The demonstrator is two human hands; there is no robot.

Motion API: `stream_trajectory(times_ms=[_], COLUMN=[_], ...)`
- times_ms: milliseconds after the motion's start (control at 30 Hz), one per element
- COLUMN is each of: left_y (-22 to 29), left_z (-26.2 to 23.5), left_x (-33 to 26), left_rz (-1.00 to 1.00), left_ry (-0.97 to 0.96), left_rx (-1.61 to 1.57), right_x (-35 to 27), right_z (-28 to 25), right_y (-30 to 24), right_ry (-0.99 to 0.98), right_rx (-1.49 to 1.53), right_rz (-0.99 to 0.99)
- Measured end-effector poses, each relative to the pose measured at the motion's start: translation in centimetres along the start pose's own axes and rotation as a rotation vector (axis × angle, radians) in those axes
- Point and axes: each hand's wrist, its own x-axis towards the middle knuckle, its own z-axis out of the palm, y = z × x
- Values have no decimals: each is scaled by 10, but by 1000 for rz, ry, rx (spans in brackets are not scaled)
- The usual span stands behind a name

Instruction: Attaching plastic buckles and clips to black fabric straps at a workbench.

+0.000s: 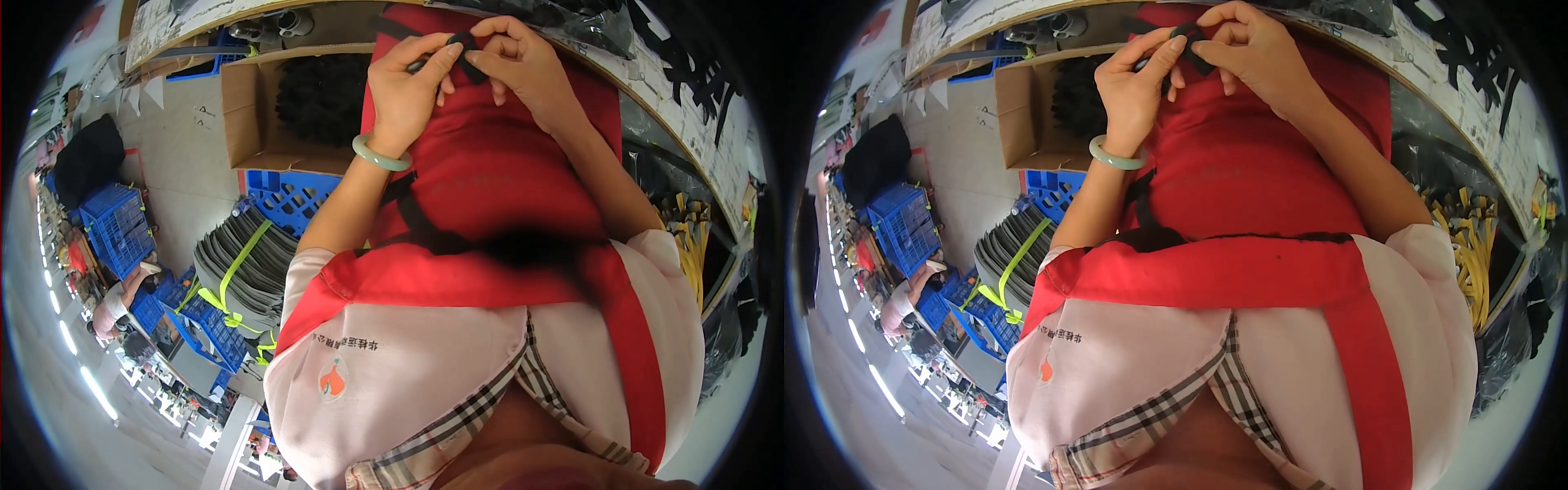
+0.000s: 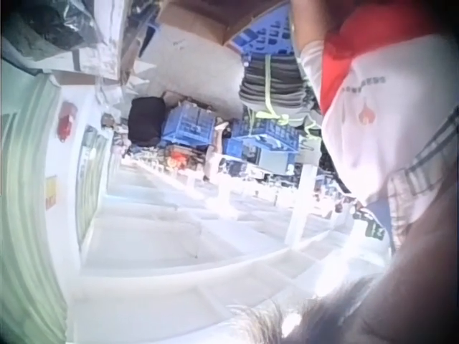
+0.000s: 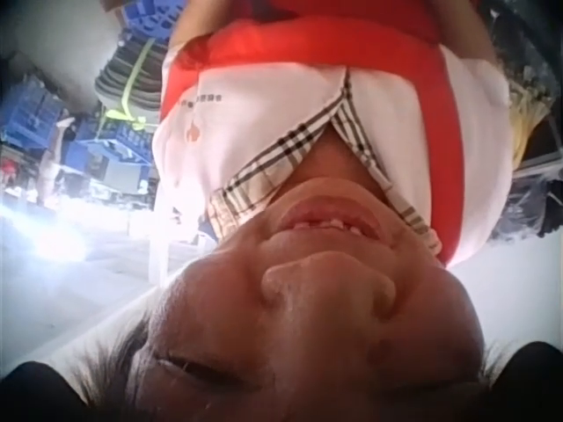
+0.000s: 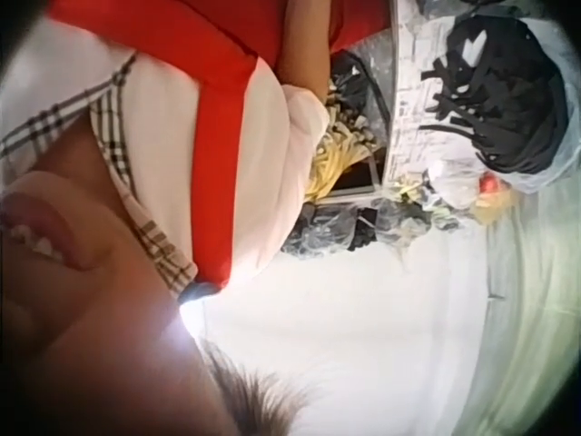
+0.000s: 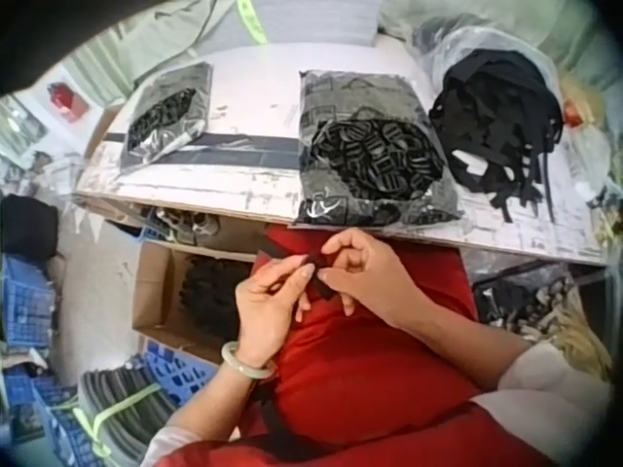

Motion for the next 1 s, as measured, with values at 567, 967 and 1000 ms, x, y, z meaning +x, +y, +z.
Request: stream_trajectory(times_ms=[567,967,1000], left_y=[-5,70,72], left_z=[-19,-134,-147], left_x=[1,-56,-62], left_rz=[44,-156,-85], left_ry=[-12,230,314], left_rx=[12,533,472], right_x=[6,36,32], right_z=[12,6,10], right_y=[12,37,35], right_ry=[31,-203,-248], right_rx=[261,-28,-86], right_rz=[171,86,86])
